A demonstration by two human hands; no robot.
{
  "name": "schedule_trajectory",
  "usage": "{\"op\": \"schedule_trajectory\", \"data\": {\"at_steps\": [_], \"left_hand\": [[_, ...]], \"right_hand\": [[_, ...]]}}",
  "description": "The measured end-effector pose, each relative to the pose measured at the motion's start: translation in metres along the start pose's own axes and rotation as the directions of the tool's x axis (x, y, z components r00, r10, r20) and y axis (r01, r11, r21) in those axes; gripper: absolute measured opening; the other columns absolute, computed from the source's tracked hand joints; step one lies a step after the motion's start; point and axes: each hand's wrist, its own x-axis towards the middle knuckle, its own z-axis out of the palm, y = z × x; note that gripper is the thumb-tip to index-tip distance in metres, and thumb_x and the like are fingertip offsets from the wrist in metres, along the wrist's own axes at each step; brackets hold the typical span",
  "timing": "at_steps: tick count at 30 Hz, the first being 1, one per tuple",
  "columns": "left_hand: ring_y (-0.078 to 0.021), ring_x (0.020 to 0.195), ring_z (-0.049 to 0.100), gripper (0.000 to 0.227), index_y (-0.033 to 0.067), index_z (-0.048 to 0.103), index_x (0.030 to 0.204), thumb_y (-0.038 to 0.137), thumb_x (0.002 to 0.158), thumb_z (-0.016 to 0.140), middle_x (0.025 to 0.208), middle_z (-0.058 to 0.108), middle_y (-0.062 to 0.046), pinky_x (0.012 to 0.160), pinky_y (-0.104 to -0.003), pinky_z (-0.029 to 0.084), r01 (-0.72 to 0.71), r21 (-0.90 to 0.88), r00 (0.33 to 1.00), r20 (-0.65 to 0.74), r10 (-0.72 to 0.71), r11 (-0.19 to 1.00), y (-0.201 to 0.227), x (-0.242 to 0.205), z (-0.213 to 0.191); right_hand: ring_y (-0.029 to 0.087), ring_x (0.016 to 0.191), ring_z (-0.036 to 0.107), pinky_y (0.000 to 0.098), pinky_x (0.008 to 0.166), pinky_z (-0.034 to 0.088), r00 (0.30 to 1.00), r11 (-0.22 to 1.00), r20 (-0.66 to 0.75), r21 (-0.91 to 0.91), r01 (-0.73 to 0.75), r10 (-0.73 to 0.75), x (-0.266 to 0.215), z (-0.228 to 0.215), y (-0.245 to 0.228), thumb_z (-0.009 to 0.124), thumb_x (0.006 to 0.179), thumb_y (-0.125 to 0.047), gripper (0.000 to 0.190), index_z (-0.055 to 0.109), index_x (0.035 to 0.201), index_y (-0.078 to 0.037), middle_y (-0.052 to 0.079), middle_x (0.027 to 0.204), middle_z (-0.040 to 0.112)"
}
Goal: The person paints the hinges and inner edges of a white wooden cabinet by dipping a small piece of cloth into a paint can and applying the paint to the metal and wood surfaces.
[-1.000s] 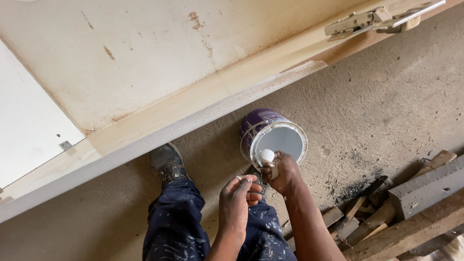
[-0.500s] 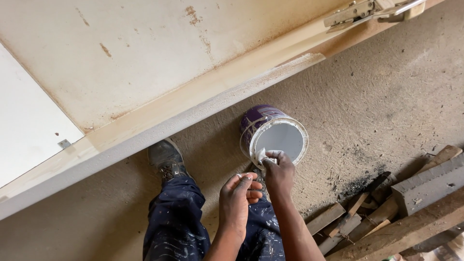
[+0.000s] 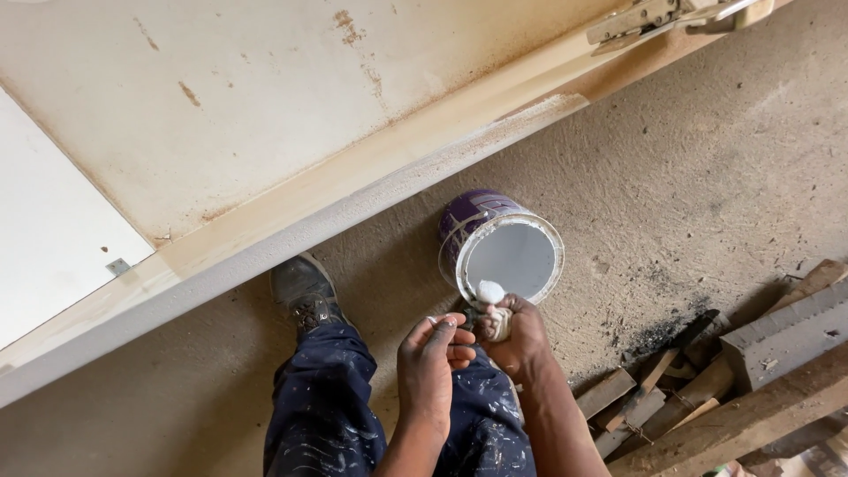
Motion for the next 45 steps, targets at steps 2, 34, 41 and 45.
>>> {"op": "schedule_trajectory", "data": {"at_steps": [2,34,41,45], "left_hand": [[-0.0174,0.062,0.066,0.029,-0.0022,0.078,0.105,0.016,0.095,0.057,0.08,0.075,-0.015,0.058,-0.025,0.049,0.005,-0.002,1.0,0.008,-0.005,1.0,0.0,-0.001,0.001],[-0.0177,0.064,0.066,0.033,-0.0026,0.078,0.11,0.016,0.095,0.056,0.083,0.075,-0.015,0.063,-0.026,0.051,0.058,0.019,0.998,0.012,-0.059,0.998,0.005,-0.006,0.002],[-0.0177,0.063,0.066,0.031,-0.0031,0.077,0.107,0.016,0.095,0.056,0.082,0.075,-0.015,0.061,-0.025,0.05,0.032,-0.006,0.999,0.02,-0.032,0.999,0.004,-0.003,0.001],[-0.0174,0.063,0.067,0.031,-0.0029,0.077,0.108,0.016,0.096,0.056,0.082,0.075,-0.015,0.06,-0.025,0.05,0.034,-0.009,0.999,0.019,-0.033,0.999,0.003,-0.002,0.0]], "right_hand": [[0.021,0.071,0.052,0.0328,0.058,0.043,0.983,0.979,-0.027,-0.095,0.179,-0.182,-0.018,0.019,-0.004,0.053,0.09,-0.01,0.012,0.061,0.094,-0.002,0.014,0.09,0.063],[0.013,0.07,0.055,0.0279,0.061,0.045,0.847,0.546,-0.027,-0.775,0.318,-0.53,0.013,0.033,-0.053,0.057,0.101,-0.024,0.024,0.075,0.095,-0.009,0.005,0.084,0.071],[0.028,0.088,0.069,0.0336,0.075,0.058,0.832,0.265,0.248,-0.869,0.417,-0.496,0.03,-0.009,-0.056,0.069,0.082,0.0,0.033,0.071,0.116,-0.002,0.017,0.11,0.07],[0.029,0.084,0.061,0.0377,0.075,0.054,0.946,0.719,0.063,-0.634,0.285,-0.319,-0.038,0.047,-0.039,0.049,0.101,-0.003,0.025,0.064,0.119,0.004,0.022,0.1,0.066]]}}
